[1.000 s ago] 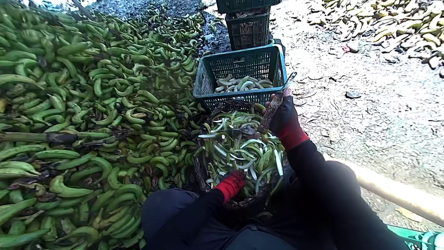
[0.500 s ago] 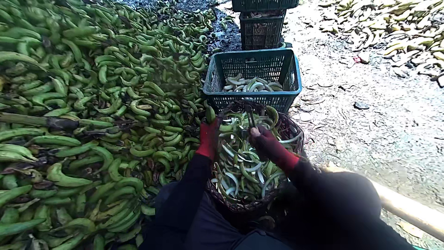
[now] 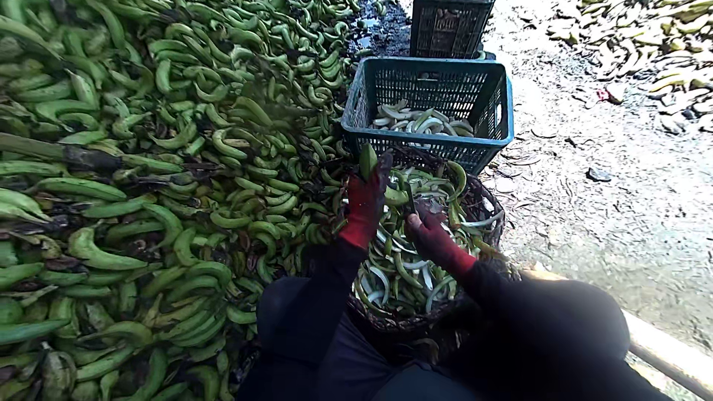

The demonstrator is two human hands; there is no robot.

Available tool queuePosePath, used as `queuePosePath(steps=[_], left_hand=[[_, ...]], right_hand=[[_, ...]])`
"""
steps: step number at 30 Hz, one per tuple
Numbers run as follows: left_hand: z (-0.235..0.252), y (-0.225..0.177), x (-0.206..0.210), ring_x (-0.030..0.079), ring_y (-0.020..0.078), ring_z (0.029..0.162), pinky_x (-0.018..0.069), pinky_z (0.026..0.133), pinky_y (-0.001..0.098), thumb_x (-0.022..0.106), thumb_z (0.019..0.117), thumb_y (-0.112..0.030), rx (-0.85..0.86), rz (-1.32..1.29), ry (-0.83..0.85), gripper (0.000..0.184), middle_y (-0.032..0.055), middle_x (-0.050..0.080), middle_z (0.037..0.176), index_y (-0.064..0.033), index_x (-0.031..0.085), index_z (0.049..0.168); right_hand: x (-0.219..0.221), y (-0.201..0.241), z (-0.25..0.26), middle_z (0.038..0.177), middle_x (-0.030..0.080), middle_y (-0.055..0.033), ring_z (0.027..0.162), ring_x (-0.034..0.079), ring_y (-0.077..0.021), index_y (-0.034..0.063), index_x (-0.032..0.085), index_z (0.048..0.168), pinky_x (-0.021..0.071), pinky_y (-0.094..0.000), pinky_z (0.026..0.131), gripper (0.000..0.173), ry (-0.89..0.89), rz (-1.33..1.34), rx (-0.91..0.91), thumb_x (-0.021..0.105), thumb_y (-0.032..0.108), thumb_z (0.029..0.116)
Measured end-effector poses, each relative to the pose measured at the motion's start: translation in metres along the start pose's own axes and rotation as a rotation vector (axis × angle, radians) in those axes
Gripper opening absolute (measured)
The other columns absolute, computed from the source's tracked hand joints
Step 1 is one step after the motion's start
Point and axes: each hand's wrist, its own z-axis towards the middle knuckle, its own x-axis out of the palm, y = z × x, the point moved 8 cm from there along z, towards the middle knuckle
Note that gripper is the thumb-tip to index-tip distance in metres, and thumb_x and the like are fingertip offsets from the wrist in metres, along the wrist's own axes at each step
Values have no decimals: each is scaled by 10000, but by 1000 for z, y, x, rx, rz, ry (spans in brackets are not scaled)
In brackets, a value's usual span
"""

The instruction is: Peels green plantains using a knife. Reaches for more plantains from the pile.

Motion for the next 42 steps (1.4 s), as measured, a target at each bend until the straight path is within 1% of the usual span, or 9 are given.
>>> queuePosePath(steps=[3, 6, 11, 19, 24, 28, 31, 37, 42], left_hand=[[-11, 6, -6, 641, 147, 737, 578, 658, 349, 472, 1011, -630, -40, -218, 222, 492, 14, 654, 885, -228, 612, 1259], [-1, 7, 3, 628, 132, 672, 579, 603, 312, 335, 1041, -639, -84, -266, 325, 574, 19, 635, 834, -172, 579, 1269], [-11, 15, 26, 657, 120, 757, 583, 637, 292, 284, 1080, -564, -254, -215, 414, 566, 41, 683, 998, -147, 578, 1326], [-34, 32, 25, 662, 133, 1053, 584, 865, 399, 317, 1055, -622, -199, -119, 542, 551, 6, 672, 1240, -275, 563, 1405], [-61, 36, 33, 639, 154, 807, 553, 650, 369, 290, 1017, -706, -362, 123, 498, 639, 50, 678, 1033, -243, 613, 1318], [-53, 38, 34, 669, 127, 853, 585, 687, 336, 348, 1000, -715, -320, -177, 520, 607, 14, 696, 1067, -274, 606, 1327], [-31, 26, 21, 677, 127, 1008, 594, 832, 365, 353, 1043, -634, -111, -91, 404, 544, -24, 691, 1228, -298, 595, 1397], [-26, 10, 9, 575, 136, 1258, 506, 1044, 411, 325, 1113, -419, 156, 120, 216, 471, 1, 548, 1468, -246, 445, 1535], [-79, 37, 48, 650, 139, 802, 576, 666, 335, 308, 1068, -599, -234, -62, 462, 510, 31, 680, 1042, -294, 579, 1373]], right_hand=[[3, -38, 1, 785, 540, -22, 669, 534, -132, 71, 587, 1216, 502, -351, 657, 585, 23, 46, 165, 353, 585, 1065], [-18, 15, -4, 857, 607, -3, 755, 575, -96, 95, 625, 1192, 517, -335, 710, 717, -35, -80, -61, 268, 692, 1017], [-36, 95, -28, 1054, 698, -78, 971, 673, -252, 140, 711, 1163, 519, -543, 847, 650, -4, -776, -445, 328, 643, 1013], [-60, 87, -16, 1053, 640, -152, 1006, 628, -373, 167, 692, 1165, 477, -620, 859, 570, -287, -913, -345, 428, 647, 1008], [-113, 83, 2, 1213, 644, -232, 1132, 626, -439, 129, 667, 1263, 474, -663, 901, 596, -554, -855, -50, 425, 618, 1023], [-98, 95, -20, 1107, 662, -149, 959, 661, -339, 143, 649, 1283, 519, -596, 786, 554, -436, -618, -180, 414, 579, 1034], [-63, 75, -32, 727, 601, -28, 550, 564, -191, 199, 616, 1213, 498, -437, 482, 514, -199, -381, -206, 483, 647, 1000], [-43, 88, -29, 965, 653, -37, 837, 632, -220, 181, 697, 1101, 508, -523, 750, 501, -191, -673, -338, 456, 610, 1006], [-102, 85, 1, 1122, 671, -168, 1008, 660, -370, 112, 668, 1208, 492, -628, 851, 536, -473, -716, -155, 474, 575, 1023]])
